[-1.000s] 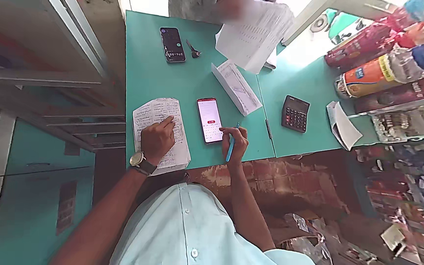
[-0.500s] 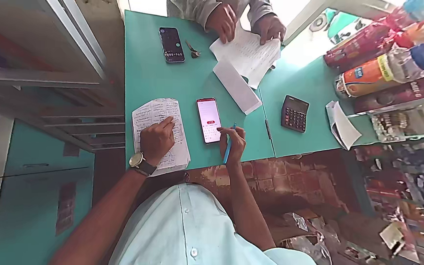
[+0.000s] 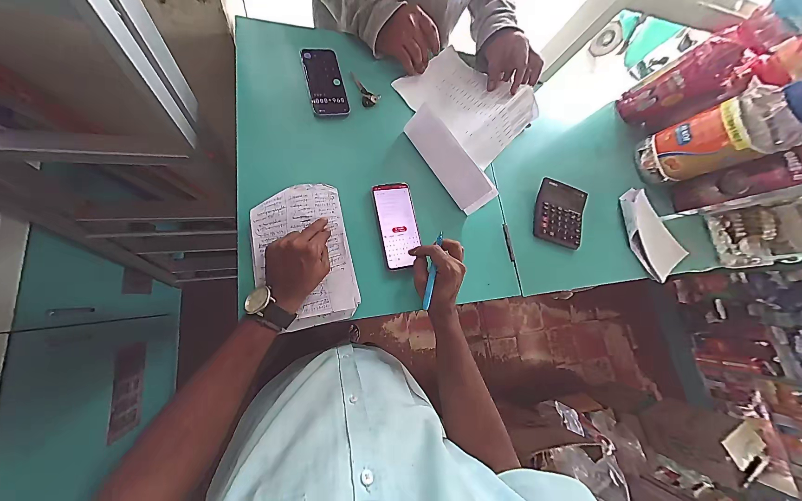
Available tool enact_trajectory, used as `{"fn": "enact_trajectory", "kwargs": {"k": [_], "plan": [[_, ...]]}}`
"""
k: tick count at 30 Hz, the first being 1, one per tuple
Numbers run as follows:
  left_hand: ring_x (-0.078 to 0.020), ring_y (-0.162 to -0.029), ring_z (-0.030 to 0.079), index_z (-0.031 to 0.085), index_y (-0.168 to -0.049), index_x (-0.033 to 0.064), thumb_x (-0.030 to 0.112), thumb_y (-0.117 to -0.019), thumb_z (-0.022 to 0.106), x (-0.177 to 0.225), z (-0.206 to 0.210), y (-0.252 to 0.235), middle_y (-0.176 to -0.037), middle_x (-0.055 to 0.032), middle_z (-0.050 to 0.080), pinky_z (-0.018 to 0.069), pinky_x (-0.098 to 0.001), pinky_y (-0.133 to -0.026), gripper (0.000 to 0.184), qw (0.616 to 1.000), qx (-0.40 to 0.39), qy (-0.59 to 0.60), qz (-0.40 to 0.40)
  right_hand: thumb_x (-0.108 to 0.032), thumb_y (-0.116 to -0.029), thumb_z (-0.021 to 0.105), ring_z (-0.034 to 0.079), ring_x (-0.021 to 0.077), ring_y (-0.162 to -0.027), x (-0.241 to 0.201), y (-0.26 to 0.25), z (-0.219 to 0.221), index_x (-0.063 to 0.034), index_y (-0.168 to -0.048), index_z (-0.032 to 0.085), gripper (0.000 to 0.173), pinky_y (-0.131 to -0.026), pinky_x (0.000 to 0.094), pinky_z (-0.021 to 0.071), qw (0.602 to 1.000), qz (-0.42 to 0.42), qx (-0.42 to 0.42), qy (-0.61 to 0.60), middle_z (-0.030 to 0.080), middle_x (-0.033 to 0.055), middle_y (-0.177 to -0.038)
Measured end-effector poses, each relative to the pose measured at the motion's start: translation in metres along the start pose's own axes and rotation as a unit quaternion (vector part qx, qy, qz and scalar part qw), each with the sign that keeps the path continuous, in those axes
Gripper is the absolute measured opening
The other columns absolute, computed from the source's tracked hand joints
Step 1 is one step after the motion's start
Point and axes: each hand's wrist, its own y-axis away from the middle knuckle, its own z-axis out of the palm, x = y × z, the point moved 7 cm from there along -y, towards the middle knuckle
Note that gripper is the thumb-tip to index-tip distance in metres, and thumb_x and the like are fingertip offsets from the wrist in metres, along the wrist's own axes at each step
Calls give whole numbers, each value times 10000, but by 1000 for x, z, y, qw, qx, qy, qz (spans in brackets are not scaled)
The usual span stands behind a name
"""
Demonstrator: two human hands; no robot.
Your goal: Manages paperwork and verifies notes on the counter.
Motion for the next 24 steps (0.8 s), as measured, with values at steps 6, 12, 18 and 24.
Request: {"fn": "enact_trajectory", "kwargs": {"k": [6, 12, 18, 24], "plan": [[-296, -811, 737, 785, -1068, 60, 76, -958, 554, -1, 1, 0, -1309, -45, 709, 570, -483, -660, 257, 1000, 3, -3, -3, -87, -933, 579, 667, 231, -1033, -6, 1, 11, -105, -853, 778, 216, -1013, 415, 424, 996, -40, -67, -49, 789, 0, -986], [-303, -825, 743, 786, -1066, 57, 80, -956, 564, -1, 0, -1, -1304, -49, 712, 581, -494, -672, 249, 1000, 2, -1, -4, -73, -933, 569, 669, 215, -1008, -4, -2, 5, -95, -844, 765, 217, -998, 399, 435, 997, -18, -28, -66, 790, 12, -982], [-297, -822, 743, 793, -1071, 71, 80, -948, 575, 1, -1, -1, -1299, -41, 716, 582, -487, -666, 250, 1000, -1, -8, -3, -35, -912, 568, 687, 223, -981, 5, -3, -4, -38, -856, 760, 200, -934, 336, 509, 997, 44, 31, -55, 788, 58, -974], [-277, -824, 746, 796, -1047, 65, 84, -946, 565, 0, 1, 0, -1285, -38, 722, 586, -471, -670, 253, 1000, 9, -15, 7, -32, -909, 568, 690, 211, -943, 5, -3, -4, -25, -864, 756, 194, -903, 308, 513, 995, 33, 27, -92, 785, 77, -944]]}}
